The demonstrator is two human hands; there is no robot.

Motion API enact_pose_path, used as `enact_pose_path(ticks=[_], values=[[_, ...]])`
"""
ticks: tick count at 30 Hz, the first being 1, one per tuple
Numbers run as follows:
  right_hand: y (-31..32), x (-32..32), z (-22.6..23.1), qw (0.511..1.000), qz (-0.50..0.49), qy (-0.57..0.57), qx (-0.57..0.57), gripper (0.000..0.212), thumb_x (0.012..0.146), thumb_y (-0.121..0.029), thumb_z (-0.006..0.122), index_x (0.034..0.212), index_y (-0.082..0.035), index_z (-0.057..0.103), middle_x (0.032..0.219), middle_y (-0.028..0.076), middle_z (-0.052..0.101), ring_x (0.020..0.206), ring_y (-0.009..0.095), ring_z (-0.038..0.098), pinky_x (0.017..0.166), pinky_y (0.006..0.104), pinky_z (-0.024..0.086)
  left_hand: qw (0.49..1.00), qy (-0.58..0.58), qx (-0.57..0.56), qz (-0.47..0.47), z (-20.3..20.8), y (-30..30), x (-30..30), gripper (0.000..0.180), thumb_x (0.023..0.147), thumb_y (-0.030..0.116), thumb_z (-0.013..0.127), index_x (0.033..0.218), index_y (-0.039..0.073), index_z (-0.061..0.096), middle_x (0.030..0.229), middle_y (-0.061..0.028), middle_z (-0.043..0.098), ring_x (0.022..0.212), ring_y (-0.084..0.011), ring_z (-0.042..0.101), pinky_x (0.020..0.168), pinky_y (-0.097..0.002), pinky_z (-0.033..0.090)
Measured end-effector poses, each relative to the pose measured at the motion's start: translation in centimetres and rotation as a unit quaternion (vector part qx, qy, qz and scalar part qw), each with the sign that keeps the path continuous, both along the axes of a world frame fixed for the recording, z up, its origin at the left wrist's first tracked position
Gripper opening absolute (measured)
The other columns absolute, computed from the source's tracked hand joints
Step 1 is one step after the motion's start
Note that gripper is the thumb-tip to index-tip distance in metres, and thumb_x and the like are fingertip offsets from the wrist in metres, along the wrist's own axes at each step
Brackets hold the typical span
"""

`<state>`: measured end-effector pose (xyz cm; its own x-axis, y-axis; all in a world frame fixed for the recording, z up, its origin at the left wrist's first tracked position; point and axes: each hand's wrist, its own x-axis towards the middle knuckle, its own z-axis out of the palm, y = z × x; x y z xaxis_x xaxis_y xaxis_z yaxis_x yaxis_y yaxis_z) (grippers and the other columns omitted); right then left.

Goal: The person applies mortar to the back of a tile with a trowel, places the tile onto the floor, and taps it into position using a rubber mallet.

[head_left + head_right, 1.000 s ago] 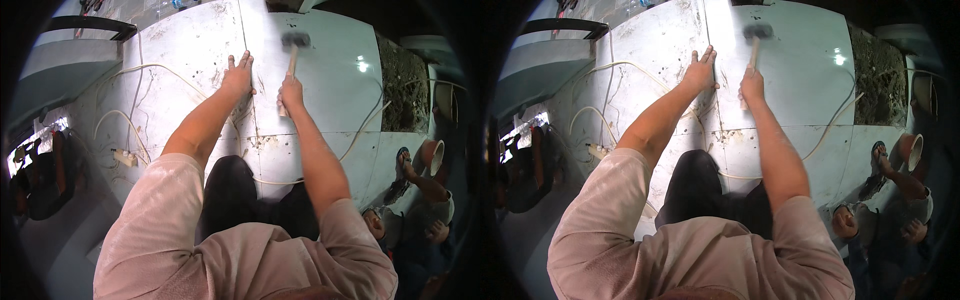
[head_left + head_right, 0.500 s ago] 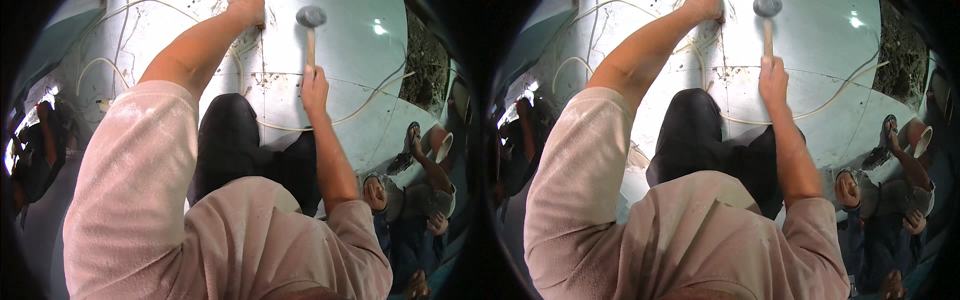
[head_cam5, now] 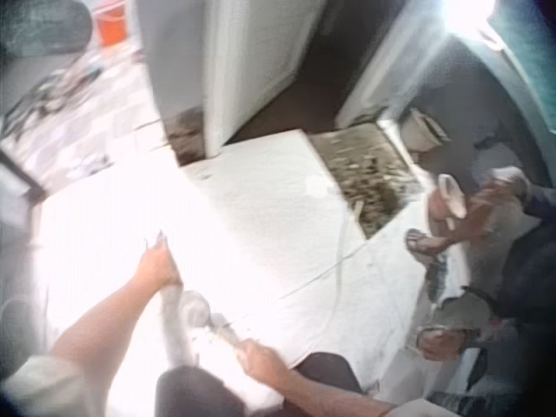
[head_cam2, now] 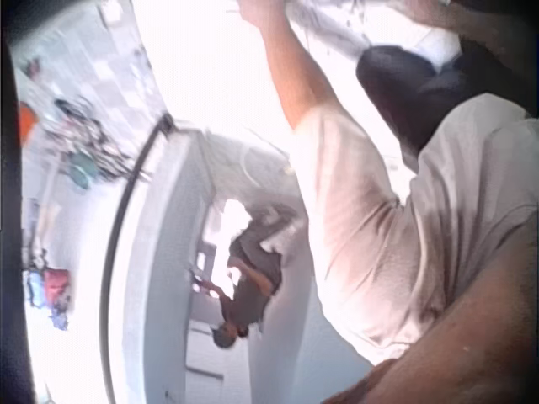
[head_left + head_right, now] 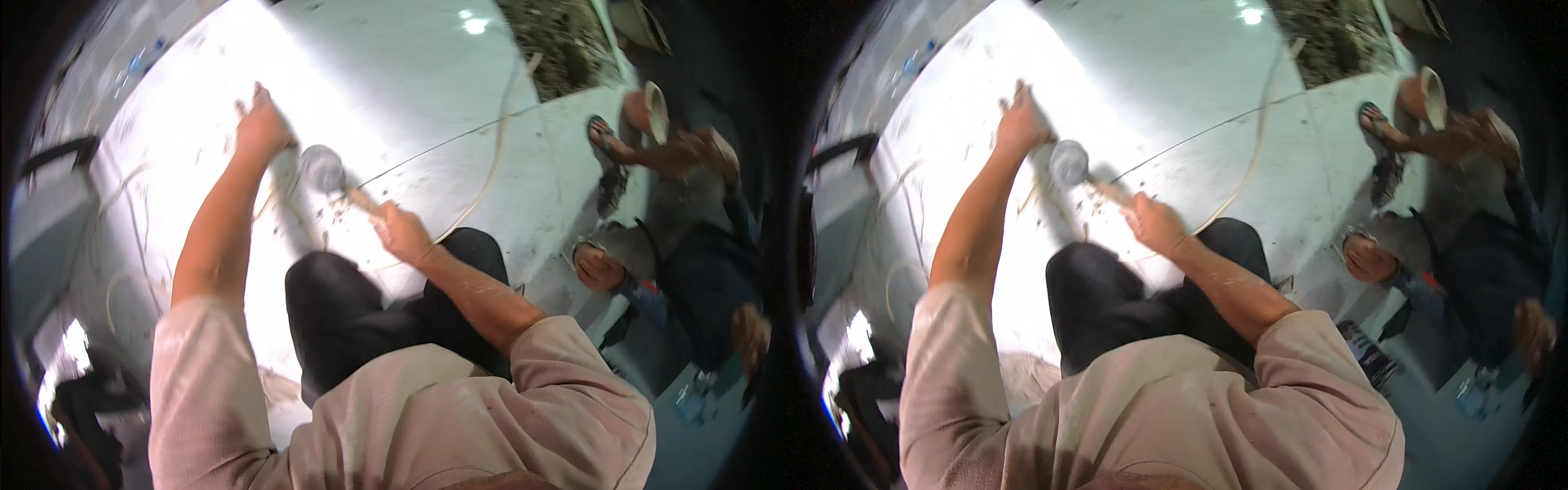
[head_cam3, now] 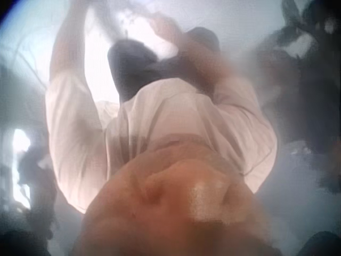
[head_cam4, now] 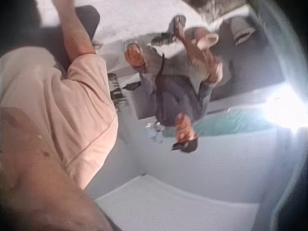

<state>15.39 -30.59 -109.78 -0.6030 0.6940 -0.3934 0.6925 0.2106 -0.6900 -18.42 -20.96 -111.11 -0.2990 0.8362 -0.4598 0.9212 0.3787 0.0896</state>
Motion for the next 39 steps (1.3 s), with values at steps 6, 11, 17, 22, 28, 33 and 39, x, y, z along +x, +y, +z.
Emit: enact_pose_path(ticks=[6,11,17,22,28,33,39], values=[[1.4,1.6,0.3,0.99,-0.127,-0.046,-0.052,0.042,0.101,-0.039,0.055,0.114,0.001,0.052,0.091,0.03,0.066,0.086,0.052,0.064,0.077,0.0578,0.051,1.0,0.021,-0.013,-0.01,-0.3,2.1,1.3,0.129,0.062,0.033,0.092,0.159,0.002,0.014,0.169,-0.0091,0.007,0.149,-0.0522,0.015,0.119,-0.0478,0.034],[0.1,2.7,-2.5,0.969,-0.221,0.029,-0.105,0.043,0.102,-0.038,0.053,0.123,-0.001,0.052,0.101,0.031,0.066,0.097,0.05,0.063,0.084,0.0566,0.05,0.997,0.057,-0.004,-0.06,-2.0,2.0,1.1,0.128,0.065,0.035,0.092,0.159,0.002,0.013,0.169,-0.0102,0.006,0.149,-0.0516,0.016,0.119,-0.0482,0.035],[6.3,3.6,-2.0,0.955,-0.286,-0.017,0.069,0.072,0.091,-0.036,0.069,0.146,-0.005,0.036,0.125,0.026,0.055,0.104,0.046,0.064,0.087,0.0543,0.052,0.999,0.04,-0.033,-0.009,-0.2,2.4,1.3,0.133,0.06,0.031,0.095,0.159,0.002,0.012,0.169,-0.0124,0.006,0.148,-0.0532,0.017,0.119,-0.0495,0.036],[17.1,8.9,1.8,0.947,-0.253,-0.195,-0.039,0.114,0.081,-0.04,0.08,0.16,-0.005,0.005,0.125,0.026,0.059,0.106,0.041,0.066,0.092,0.0498,0.054,0.999,0.018,-0.034,-0.027,0.0,2.7,2.9,0.132,0.061,0.032,0.095,0.158,0.0,0.012,0.168,-0.0127,0.007,0.147,-0.054,0.018,0.118,-0.0481,0.037],[20.4,11.7,2.6,0.932,-0.285,-0.203,-0.094,0.11,0.086,-0.044,0.075,0.158,0.002,0.006,0.111,0.028,0.068,0.104,0.042,0.068,0.087,0.0495,0.055,0.998,0.022,-0.006,-0.056,-0.6,2.6,2.8,0.131,0.062,0.033,0.095,0.158,0.0,0.011,0.168,-0.0126,0.007,0.148,-0.0523,0.018,0.118,-0.0474,0.037],[18.4,9.6,2.1,0.956,-0.271,-0.111,-0.032,0.075,0.092,-0.037,0.068,0.148,0.001,0.034,0.096,0.028,0.07,0.096,0.042,0.069,0.084,0.0504,0.053,0.997,0.042,-0.003,-0.067,-2.0,1.3,-1.0,0.135,0.06,0.038,0.095,0.158,-0.002,0.011,0.168,-0.0155,0.007,0.149,-0.0511,0.015,0.123,-0.0455,0.028],[18.1,7.3,2.7,0.889,-0.421,0.14,-0.111,0.039,0.104,-0.032,0.046,0.12,0.003,0.055,0.084,0.025,0.066,0.069,0.04,0.064,0.069,0.0479,0.053,0.996,0.033,-0.08,-0.037,1.8,4.1,3.6,0.138,0.061,0.046,0.093,0.156,-0.009,0.008,0.168,-0.0192,0.005,0.154,-0.039,0.009,0.126,-0.0432,0.016]])
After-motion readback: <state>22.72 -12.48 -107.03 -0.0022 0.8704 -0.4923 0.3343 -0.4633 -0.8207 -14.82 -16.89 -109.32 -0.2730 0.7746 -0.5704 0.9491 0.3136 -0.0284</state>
